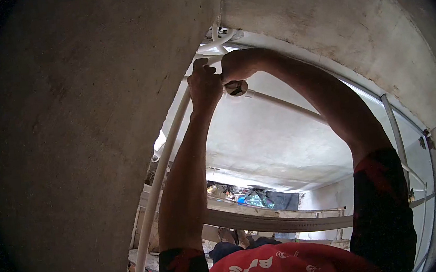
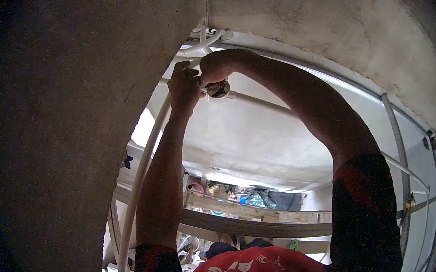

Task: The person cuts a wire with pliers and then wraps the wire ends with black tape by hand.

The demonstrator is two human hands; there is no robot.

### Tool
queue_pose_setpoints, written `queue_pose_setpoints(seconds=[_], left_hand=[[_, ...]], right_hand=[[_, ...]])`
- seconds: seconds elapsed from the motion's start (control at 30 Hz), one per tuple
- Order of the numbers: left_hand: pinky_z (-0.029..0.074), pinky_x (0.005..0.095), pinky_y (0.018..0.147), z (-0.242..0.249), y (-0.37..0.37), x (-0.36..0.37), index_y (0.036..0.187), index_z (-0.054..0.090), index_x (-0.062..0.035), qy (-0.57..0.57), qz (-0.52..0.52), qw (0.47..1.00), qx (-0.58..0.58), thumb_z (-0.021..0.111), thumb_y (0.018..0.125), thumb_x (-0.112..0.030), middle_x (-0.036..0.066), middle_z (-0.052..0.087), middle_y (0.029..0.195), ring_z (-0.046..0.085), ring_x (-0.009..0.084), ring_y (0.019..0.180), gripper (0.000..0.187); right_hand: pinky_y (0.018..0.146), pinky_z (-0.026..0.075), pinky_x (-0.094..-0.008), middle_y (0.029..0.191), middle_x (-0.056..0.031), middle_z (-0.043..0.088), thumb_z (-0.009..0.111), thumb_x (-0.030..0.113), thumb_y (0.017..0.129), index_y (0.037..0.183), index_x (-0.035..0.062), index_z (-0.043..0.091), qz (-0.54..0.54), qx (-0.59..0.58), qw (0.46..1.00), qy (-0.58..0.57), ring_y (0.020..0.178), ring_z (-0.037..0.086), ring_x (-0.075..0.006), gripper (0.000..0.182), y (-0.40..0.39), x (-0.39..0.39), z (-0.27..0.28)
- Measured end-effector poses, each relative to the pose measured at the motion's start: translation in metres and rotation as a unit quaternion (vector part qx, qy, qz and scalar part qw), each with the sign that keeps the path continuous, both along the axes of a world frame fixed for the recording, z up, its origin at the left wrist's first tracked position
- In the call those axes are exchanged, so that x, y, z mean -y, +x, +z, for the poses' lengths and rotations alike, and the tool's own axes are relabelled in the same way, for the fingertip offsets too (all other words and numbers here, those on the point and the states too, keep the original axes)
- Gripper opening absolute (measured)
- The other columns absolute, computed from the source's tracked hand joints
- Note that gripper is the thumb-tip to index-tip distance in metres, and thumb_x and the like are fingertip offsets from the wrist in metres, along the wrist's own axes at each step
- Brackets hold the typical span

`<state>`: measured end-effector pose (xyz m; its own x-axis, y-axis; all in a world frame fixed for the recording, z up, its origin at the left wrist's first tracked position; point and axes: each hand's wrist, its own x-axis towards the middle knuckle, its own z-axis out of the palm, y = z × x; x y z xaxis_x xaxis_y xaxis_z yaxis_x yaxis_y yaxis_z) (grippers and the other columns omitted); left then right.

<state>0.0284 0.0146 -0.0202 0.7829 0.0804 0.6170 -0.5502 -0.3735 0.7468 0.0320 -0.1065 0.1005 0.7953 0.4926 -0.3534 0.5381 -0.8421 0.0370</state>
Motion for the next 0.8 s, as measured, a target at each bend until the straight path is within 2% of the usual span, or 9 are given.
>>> queue_pose_setpoints(seconds=[0.13, 0.2, 0.23, 0.3, 0.43, 0.53, 0.6, 0.73, 0.8], left_hand=[[0.050, 0.0548, 0.073, 0.002, -0.003, 0.003, 0.110, 0.050, 0.0029, 0.038, 0.055, 0.996, 0.051, 0.058, 0.091, -0.007, 0.025, 0.067, 0.083, 0.068, 0.0451, 0.083, 0.023], [0.045, 0.0592, 0.070, 0.014, -0.015, 0.007, 0.109, 0.045, 0.0014, -0.070, 0.018, 0.997, -0.040, 0.047, 0.098, -0.011, 0.030, 0.064, 0.082, 0.064, 0.0510, 0.083, 0.016], [0.045, 0.0592, 0.070, 0.007, -0.010, 0.007, 0.109, 0.045, 0.0014, -0.068, 0.016, 0.997, -0.039, 0.047, 0.098, -0.011, 0.030, 0.064, 0.082, 0.064, 0.0510, 0.083, 0.016], [0.043, 0.0604, 0.069, -0.014, 0.006, 0.010, 0.110, 0.043, 0.0009, 0.041, 0.077, 0.992, 0.092, 0.042, 0.101, -0.011, 0.032, 0.062, 0.080, 0.062, 0.0524, 0.079, 0.015], [0.040, 0.0612, 0.067, -0.011, 0.002, 0.012, 0.107, 0.041, 0.0001, 0.038, 0.077, 0.991, 0.098, 0.043, 0.101, -0.011, 0.032, 0.061, 0.078, 0.060, 0.0533, 0.076, 0.013], [0.039, 0.0610, 0.065, -0.001, -0.011, 0.016, 0.106, 0.040, -0.0004, -0.053, 0.053, 0.993, 0.093, 0.044, 0.101, -0.011, 0.031, 0.060, 0.078, 0.059, 0.0533, 0.074, 0.013], [0.050, 0.0520, 0.078, 0.002, -0.018, 0.016, 0.101, 0.051, 0.0007, -0.116, 0.006, 0.993, -0.004, 0.049, 0.097, -0.008, 0.023, 0.058, 0.093, 0.061, 0.0437, 0.087, 0.010], [0.049, 0.0523, 0.079, 0.002, -0.024, 0.018, 0.098, 0.050, 0.0011, -0.009, 0.065, 0.997, 0.030, 0.047, 0.097, -0.009, 0.023, 0.060, 0.086, 0.062, 0.0423, 0.083, 0.010], [0.051, 0.0509, 0.078, 0.001, -0.027, 0.017, 0.095, 0.059, -0.0013, 0.027, 0.026, 0.999, 0.030, 0.061, 0.090, -0.013, 0.020, 0.065, 0.091, 0.065, 0.0398, 0.086, 0.014]], right_hand=[[0.074, 0.045, -0.0424, 0.077, -0.0163, 0.066, 0.054, 0.041, 0.092, 0.079, 0.0000, 0.067, -0.065, -0.018, 0.996, 0.065, 0.073, 0.058, -0.0256, 0.045, -0.003, 0.010, 0.006], [0.075, 0.045, -0.0421, 0.080, -0.0162, 0.066, 0.055, 0.039, 0.092, 0.084, 0.0001, 0.068, -0.072, -0.014, 0.994, 0.085, 0.076, 0.057, -0.0254, 0.041, -0.013, 0.012, 0.010], [0.075, 0.044, -0.0418, 0.083, -0.0162, 0.066, 0.055, 0.036, 0.092, 0.088, 0.0003, 0.069, -0.080, -0.010, 0.991, 0.104, 0.078, 0.057, -0.0251, 0.039, -0.019, 0.013, 0.014], [0.075, 0.045, -0.0418, 0.085, -0.0164, 0.066, 0.056, 0.034, 0.092, 0.092, 0.0008, 0.069, -0.053, -0.003, 0.990, 0.130, 0.080, 0.058, -0.0247, 0.036, -0.016, 0.022, 0.007], [0.077, 0.045, -0.0418, 0.088, -0.0173, 0.068, 0.056, 0.029, 0.091, 0.099, 0.0011, 0.072, -0.058, 0.006, 0.990, 0.125, 0.082, 0.058, -0.0241, 0.033, -0.002, 0.028, -0.007], [0.078, 0.047, -0.0430, 0.091, -0.0184, 0.069, 0.056, 0.030, 0.094, 0.102, 0.0032, 0.072, -0.010, 0.023, 0.985, 0.171, 0.083, 0.061, -0.0259, 0.032, 0.002, 0.039, -0.013], [0.078, 0.048, -0.0436, 0.094, -0.0186, 0.069, 0.057, 0.030, 0.095, 0.103, 0.0055, 0.073, 0.010, 0.058, 0.990, 0.130, 0.083, 0.062, -0.0276, 0.030, 0.014, 0.049, -0.023], [0.075, 0.050, -0.0455, 0.098, -0.0190, 0.070, 0.059, 0.026, 0.096, 0.107, 0.0111, 0.074, 0.031, 0.135, 0.990, 0.022, 0.083, 0.065, -0.0318, 0.023, 0.008, 0.041, -0.017], [0.074, 0.050, -0.0463, 0.098, -0.0191, 0.070, 0.061, 0.025, 0.095, 0.106, 0.0105, 0.074, 0.074, 0.155, 0.985, 0.024, 0.082, 0.065, -0.0321, 0.022, -0.003, 0.037, -0.012]])
